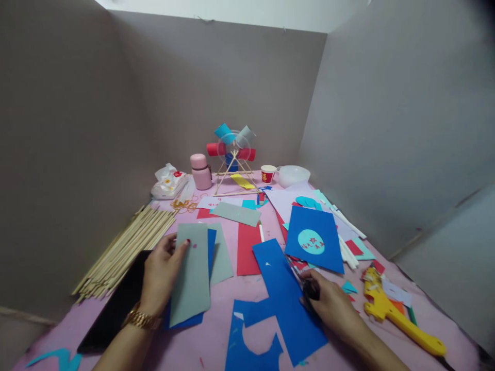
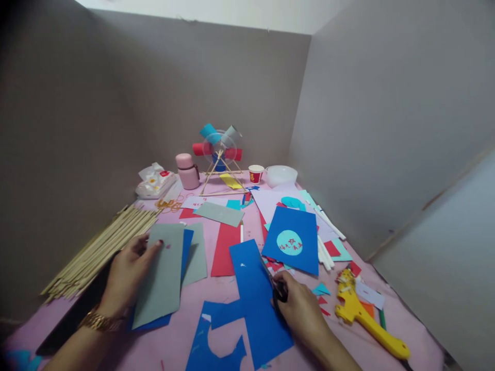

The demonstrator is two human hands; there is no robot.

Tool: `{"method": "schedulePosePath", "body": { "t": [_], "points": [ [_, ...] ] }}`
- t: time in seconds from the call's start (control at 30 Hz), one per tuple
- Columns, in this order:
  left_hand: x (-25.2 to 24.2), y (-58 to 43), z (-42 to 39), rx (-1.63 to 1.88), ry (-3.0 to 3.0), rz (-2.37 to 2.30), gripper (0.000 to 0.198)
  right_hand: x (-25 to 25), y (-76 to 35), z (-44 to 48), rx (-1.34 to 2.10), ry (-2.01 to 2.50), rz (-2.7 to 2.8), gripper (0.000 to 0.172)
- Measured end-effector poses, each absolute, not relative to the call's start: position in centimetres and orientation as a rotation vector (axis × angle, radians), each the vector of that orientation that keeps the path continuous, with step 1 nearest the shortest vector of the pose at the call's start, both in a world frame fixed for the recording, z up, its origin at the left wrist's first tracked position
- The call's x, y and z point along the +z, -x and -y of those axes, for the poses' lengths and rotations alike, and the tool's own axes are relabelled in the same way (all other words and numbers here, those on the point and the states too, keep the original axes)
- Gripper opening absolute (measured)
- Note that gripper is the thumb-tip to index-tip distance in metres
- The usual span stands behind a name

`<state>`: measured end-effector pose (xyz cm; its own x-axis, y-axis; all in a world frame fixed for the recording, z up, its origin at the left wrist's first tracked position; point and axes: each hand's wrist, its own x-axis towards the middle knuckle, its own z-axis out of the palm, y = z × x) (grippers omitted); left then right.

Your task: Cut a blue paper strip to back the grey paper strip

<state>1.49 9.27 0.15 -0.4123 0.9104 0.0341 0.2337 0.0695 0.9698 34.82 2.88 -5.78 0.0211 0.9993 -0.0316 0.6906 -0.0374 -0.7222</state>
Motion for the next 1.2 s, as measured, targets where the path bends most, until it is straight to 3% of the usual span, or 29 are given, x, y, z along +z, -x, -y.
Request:
{"method": "schedulePosePath", "body": {
  "t": [0.1,0.23,0.5,0.73,0.97,1.2],
  "points": [
    [0.9,-3.8,-7.9,1.355,-0.893,-1.504,0.011,-5.8,-34.9,-3.2,1.054,1.532,1.458,0.026],
    [0.8,-8.9,-5.6,1.116,-0.657,-1.238,0.015,-4.7,-34.4,-3.3,1.293,1.328,1.165,0.038],
    [-0.2,-15.2,-4.9,1.124,-0.545,-0.921,0.018,-3.9,-33.2,-2.6,1.224,1.191,1.193,0.04],
    [0.8,-11.1,-7.8,1.288,-0.379,-0.993,0.009,-2.9,-35.2,-2.4,0.692,1.412,1.314,0.03],
    [1.7,-11.1,-6.7,1.085,-0.348,-0.907,0.016,-1.8,-33.7,-2.7,1.111,1.166,1.136,0.037],
    [-0.6,-15.5,-5.0,1.256,-0.557,-0.954,0.022,-3.2,-29.4,-2.1,1.317,1.029,1.156,0.038]
  ]
}}
